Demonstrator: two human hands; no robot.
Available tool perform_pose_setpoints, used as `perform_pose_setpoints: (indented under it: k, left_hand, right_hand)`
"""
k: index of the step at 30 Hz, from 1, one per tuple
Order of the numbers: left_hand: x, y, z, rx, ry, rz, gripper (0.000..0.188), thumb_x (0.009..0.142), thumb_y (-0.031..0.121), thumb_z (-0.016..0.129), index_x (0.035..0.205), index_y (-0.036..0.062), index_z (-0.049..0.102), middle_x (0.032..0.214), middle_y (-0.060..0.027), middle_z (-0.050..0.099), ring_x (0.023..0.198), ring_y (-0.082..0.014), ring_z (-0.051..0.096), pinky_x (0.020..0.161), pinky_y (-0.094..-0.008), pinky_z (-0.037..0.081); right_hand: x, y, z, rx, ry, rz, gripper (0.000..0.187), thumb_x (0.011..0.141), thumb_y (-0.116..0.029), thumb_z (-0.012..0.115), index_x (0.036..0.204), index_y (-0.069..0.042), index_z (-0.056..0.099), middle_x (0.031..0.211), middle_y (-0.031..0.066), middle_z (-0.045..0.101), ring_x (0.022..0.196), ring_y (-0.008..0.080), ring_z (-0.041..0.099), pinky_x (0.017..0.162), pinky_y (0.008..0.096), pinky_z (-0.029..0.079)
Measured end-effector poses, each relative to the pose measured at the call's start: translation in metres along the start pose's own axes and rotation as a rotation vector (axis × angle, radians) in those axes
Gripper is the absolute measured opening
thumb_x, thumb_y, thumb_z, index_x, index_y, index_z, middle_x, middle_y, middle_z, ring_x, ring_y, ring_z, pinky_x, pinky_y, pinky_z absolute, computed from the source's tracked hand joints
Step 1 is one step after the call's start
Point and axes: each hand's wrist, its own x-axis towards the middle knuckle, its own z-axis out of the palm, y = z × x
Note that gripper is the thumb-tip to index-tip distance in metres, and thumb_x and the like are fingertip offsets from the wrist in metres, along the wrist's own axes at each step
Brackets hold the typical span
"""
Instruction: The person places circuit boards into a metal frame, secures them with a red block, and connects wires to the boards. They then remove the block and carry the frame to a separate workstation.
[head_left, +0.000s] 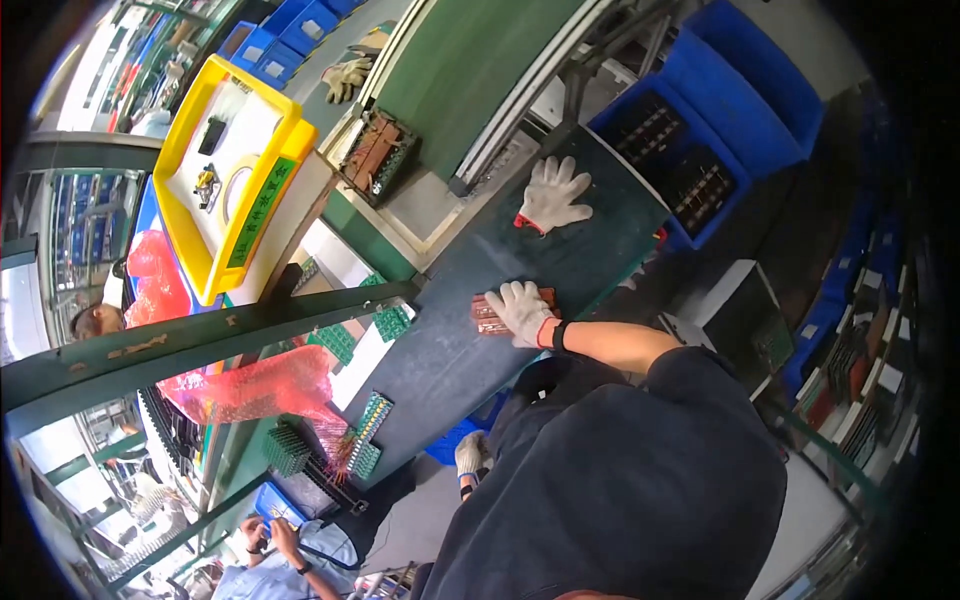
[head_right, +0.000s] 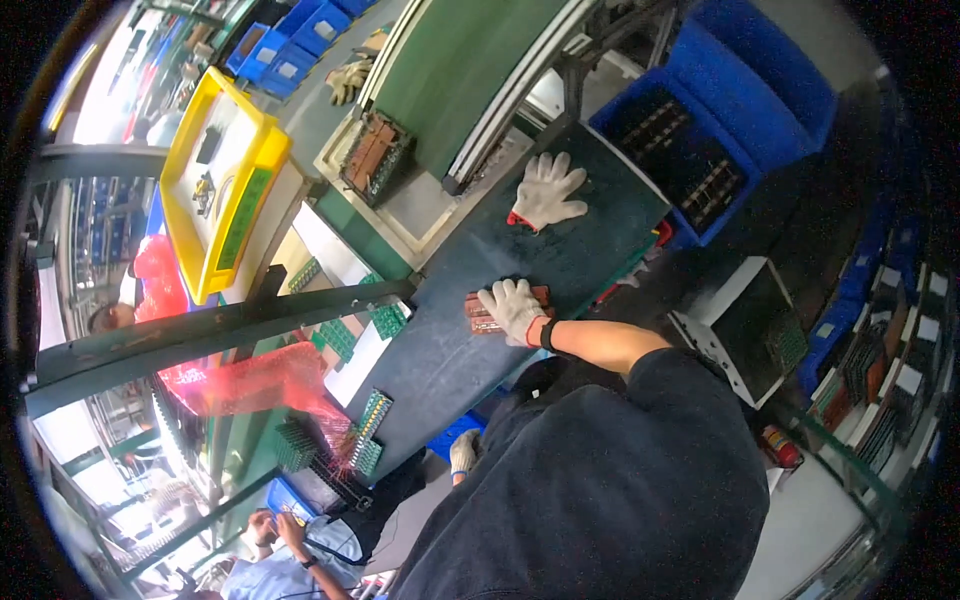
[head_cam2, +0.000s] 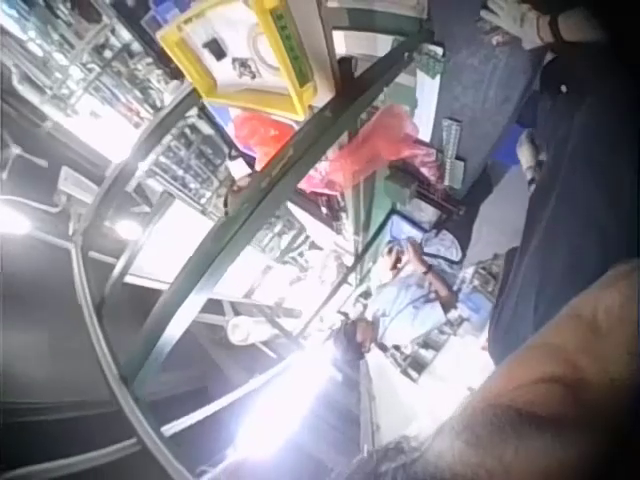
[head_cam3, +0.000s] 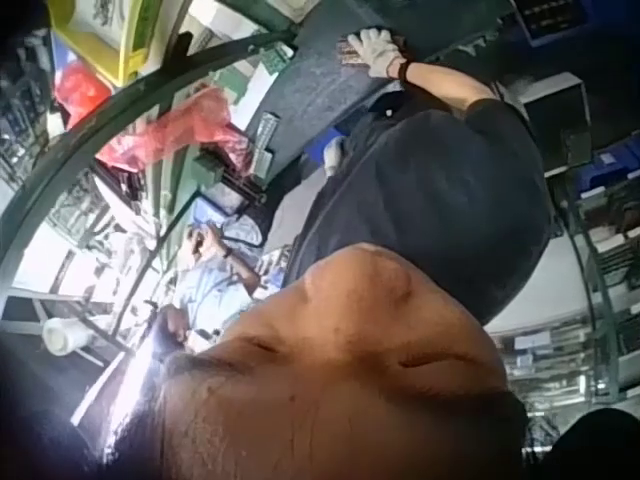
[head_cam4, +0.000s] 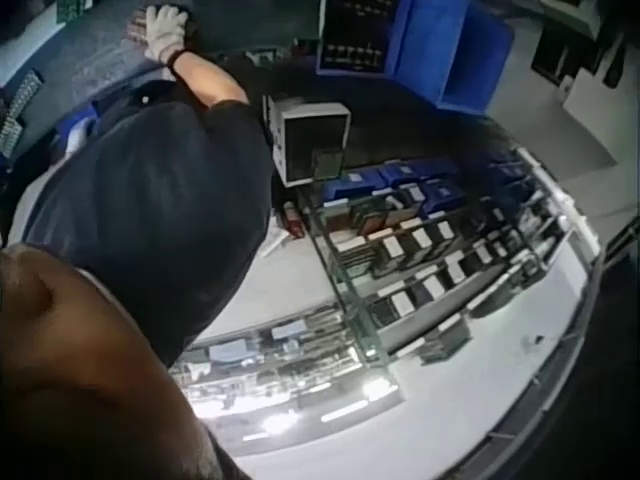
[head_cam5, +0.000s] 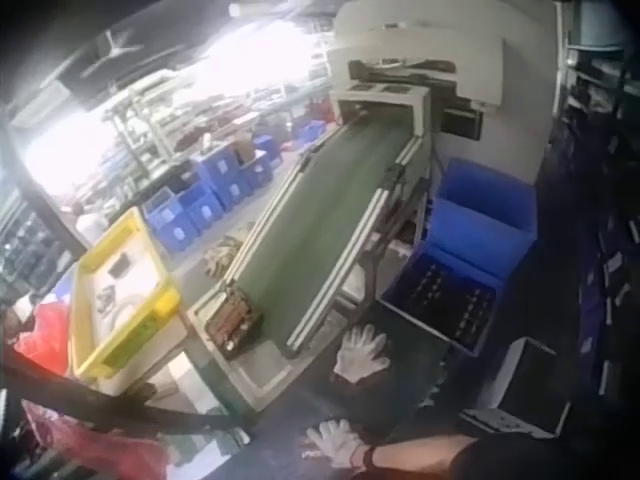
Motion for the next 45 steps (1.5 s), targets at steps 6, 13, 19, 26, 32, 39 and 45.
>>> perform_pose_setpoints:
  k: [6,13,19,26,32,39,45]
  left_hand:
    - [0.030,0.081,-0.014,-0.325,-0.056,-0.280,0.026,0.101,0.027,0.060,0.102,0.0036,0.072,0.079,-0.0056,0.068,0.062,-0.0170,0.062,0.058,-0.0341,0.055]
    - [0.099,0.211,0.084,-0.394,-0.434,0.184,0.037,0.103,0.033,0.059,0.121,0.0013,0.067,0.116,-0.0147,0.073,0.098,-0.0262,0.073,0.085,-0.0407,0.060]
    - [0.103,0.262,0.124,-1.189,-0.591,-0.265,0.044,0.103,0.033,0.058,0.131,-0.0007,0.062,0.124,-0.0147,0.070,0.106,-0.0304,0.070,0.095,-0.0456,0.057]
    - [0.170,0.264,0.116,-0.647,-0.384,-0.080,0.046,0.096,0.030,0.067,0.131,0.0004,0.063,0.116,-0.0112,0.070,0.101,-0.0251,0.070,0.086,-0.0394,0.057]
    - [0.119,0.319,0.131,-0.291,-0.361,0.029,0.037,0.097,0.026,0.066,0.125,0.0021,0.067,0.114,-0.0078,0.070,0.101,-0.0195,0.068,0.084,-0.0334,0.056]
    - [0.063,0.321,0.325,-0.003,-0.659,0.112,0.037,0.098,0.023,0.066,0.128,0.0019,0.065,0.118,-0.0058,0.070,0.103,-0.0153,0.064,0.091,-0.0316,0.051]
    - [0.061,0.295,0.551,0.489,-0.819,0.492,0.044,0.094,0.036,0.067,0.120,0.0000,0.065,0.093,-0.0142,0.074,0.085,-0.0218,0.070,0.077,-0.0398,0.054]
  right_hand:
    - [-0.013,0.008,-0.014,0.040,-0.092,0.164,0.102,0.057,-0.038,0.091,0.144,-0.009,0.045,0.116,0.0150,0.055,0.109,0.0323,0.054,0.084,0.0460,0.045]
    - [-0.016,-0.007,-0.014,0.283,0.038,0.475,0.098,0.060,-0.042,0.088,0.142,-0.010,0.044,0.119,0.0149,0.056,0.114,0.0350,0.055,0.090,0.0485,0.048]
    - [-0.021,-0.007,0.004,0.302,0.045,0.579,0.082,0.068,-0.037,0.083,0.137,-0.010,0.048,0.119,0.0174,0.058,0.115,0.0382,0.057,0.092,0.0492,0.051]
    - [-0.018,0.009,0.023,0.826,0.111,0.597,0.050,0.077,-0.036,0.073,0.116,-0.005,0.066,0.110,0.0246,0.069,0.107,0.0415,0.068,0.091,0.0512,0.055]
    - [-0.067,0.038,0.024,1.252,0.271,0.619,0.052,0.077,-0.033,0.076,0.117,-0.004,0.063,0.109,0.0246,0.071,0.105,0.0409,0.069,0.087,0.0475,0.054]
    - [-0.255,0.150,0.087,1.864,0.550,0.983,0.052,0.080,-0.025,0.078,0.122,0.001,0.062,0.103,0.0150,0.073,0.098,0.0252,0.070,0.084,0.0387,0.054]
    - [-0.379,0.242,0.167,1.348,0.834,1.477,0.049,0.085,-0.034,0.077,0.119,0.000,0.064,0.103,0.0156,0.073,0.098,0.0258,0.069,0.085,0.0399,0.054]
